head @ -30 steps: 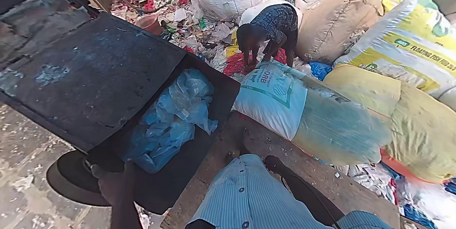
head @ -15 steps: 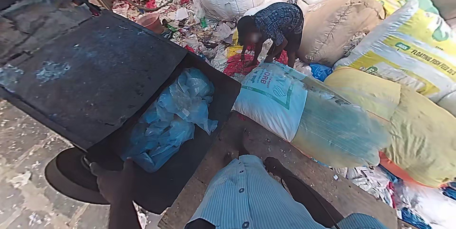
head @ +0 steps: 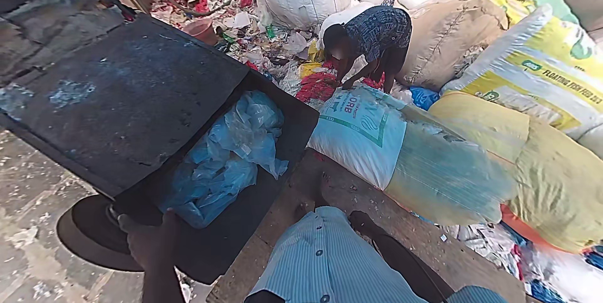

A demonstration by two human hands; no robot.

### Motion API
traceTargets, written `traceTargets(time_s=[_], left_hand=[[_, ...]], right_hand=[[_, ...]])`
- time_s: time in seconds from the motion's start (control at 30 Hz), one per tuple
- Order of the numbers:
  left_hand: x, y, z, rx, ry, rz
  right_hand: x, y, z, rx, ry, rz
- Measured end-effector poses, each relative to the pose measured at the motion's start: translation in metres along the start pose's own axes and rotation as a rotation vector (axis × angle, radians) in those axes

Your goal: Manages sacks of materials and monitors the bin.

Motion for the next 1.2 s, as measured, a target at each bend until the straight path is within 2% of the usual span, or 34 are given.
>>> traceTargets(time_s=[1.0,1.2], left_hand=[[0.002,-0.004,-0.001,-0.017,0.003,-0.004],[0.000,-0.003,0.000,-0.020,0.000,0.010]], right_hand=[[-0.004,-0.012,0.000,-0.007,-0.008,0.056],[0.005,-0.003,0.002,0.007,-0.017,0.016]])
Point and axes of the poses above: each hand's wrist, its own y-axis away from the middle knuckle, its own z-axis out of the back of the hand, x = y × z, the point moved 5 cm from there along -y, towards the middle knuckle, and after that the axes turned 5 degrees about -y, right-handed, at the moved point
